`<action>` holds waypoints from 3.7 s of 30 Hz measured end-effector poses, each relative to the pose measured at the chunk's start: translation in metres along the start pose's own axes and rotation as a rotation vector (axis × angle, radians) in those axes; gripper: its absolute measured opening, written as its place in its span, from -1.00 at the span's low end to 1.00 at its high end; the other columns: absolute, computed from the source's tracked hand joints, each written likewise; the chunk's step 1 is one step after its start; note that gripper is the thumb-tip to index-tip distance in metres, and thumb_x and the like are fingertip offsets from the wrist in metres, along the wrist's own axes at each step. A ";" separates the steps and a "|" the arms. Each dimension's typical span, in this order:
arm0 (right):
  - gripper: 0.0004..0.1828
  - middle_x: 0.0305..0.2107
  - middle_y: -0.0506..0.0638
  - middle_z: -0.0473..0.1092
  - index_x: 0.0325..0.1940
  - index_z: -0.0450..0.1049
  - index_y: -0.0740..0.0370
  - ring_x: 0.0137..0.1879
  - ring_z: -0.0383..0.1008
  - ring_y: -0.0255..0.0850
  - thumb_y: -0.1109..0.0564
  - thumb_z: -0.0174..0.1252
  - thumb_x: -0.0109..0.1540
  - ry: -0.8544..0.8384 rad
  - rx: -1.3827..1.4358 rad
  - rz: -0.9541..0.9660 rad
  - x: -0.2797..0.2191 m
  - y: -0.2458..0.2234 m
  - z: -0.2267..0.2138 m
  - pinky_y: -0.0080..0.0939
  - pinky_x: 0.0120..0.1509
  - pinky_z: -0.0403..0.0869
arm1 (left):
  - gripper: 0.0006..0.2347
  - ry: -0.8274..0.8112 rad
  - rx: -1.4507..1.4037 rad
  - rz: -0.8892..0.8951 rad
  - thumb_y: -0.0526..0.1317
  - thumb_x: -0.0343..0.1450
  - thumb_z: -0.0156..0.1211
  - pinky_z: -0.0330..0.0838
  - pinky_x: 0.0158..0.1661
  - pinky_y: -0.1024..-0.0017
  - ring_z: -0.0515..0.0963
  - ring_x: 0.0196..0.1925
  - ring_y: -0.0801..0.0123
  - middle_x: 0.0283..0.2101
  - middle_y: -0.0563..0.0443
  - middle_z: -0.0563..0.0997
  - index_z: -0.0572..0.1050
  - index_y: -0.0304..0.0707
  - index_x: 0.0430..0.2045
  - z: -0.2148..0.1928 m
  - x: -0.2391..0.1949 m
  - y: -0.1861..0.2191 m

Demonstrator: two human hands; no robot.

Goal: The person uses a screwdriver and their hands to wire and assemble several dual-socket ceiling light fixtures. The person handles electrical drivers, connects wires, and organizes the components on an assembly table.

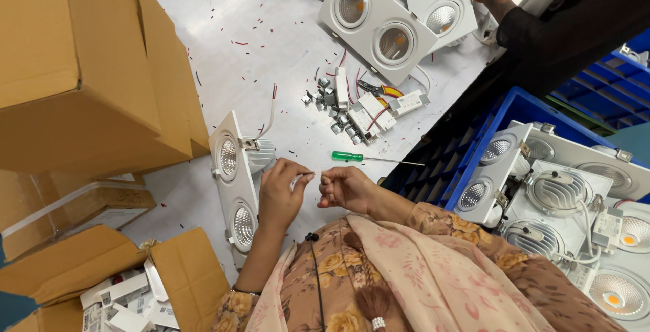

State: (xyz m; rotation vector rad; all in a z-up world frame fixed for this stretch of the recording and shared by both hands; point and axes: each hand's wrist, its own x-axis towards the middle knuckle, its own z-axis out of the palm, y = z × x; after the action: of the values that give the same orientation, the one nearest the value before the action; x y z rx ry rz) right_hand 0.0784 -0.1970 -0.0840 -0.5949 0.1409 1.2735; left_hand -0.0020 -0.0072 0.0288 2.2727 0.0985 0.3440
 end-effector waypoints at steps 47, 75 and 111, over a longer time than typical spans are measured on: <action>-0.76 -0.26 0.00 0.46 -0.01 0.50 0.25 -0.28 0.54 -0.21 0.06 0.18 0.33 0.372 -0.846 -0.489 -0.037 -0.013 0.057 -0.23 -0.08 0.52 | -0.88 -0.015 -0.239 -0.059 -0.20 0.31 0.41 0.39 -0.11 0.36 0.59 -0.29 0.29 -0.40 0.07 0.63 0.64 -0.24 -0.45 0.009 -0.004 -0.023; -0.86 -0.51 -0.17 0.44 -0.26 0.49 0.16 -0.42 0.53 -0.32 0.06 0.21 0.28 0.396 -1.261 -0.689 -0.042 -0.012 0.084 -0.29 -0.27 0.46 | -0.92 -0.105 -0.316 -0.122 -0.26 0.38 0.32 0.37 -0.02 0.47 0.56 -0.14 0.40 -0.25 0.06 0.58 0.58 -0.25 -0.36 0.015 -0.011 -0.033; -0.81 -0.29 -0.05 0.50 -0.22 0.52 0.16 -0.31 0.47 -0.09 0.27 0.38 0.14 0.174 -1.864 -1.305 -0.029 -0.036 0.096 -0.12 -0.23 0.38 | -0.88 -0.238 -0.904 -0.388 -0.26 0.40 0.29 0.47 -0.10 0.54 0.60 -0.21 0.52 -0.33 0.07 0.67 0.61 -0.37 -0.36 0.029 -0.006 -0.064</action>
State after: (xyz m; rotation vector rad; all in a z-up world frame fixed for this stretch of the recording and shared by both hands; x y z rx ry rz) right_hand 0.0815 -0.1807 0.0216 -1.8927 -1.2495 -0.3083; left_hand 0.0026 0.0134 -0.0383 1.3418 0.2080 -0.0918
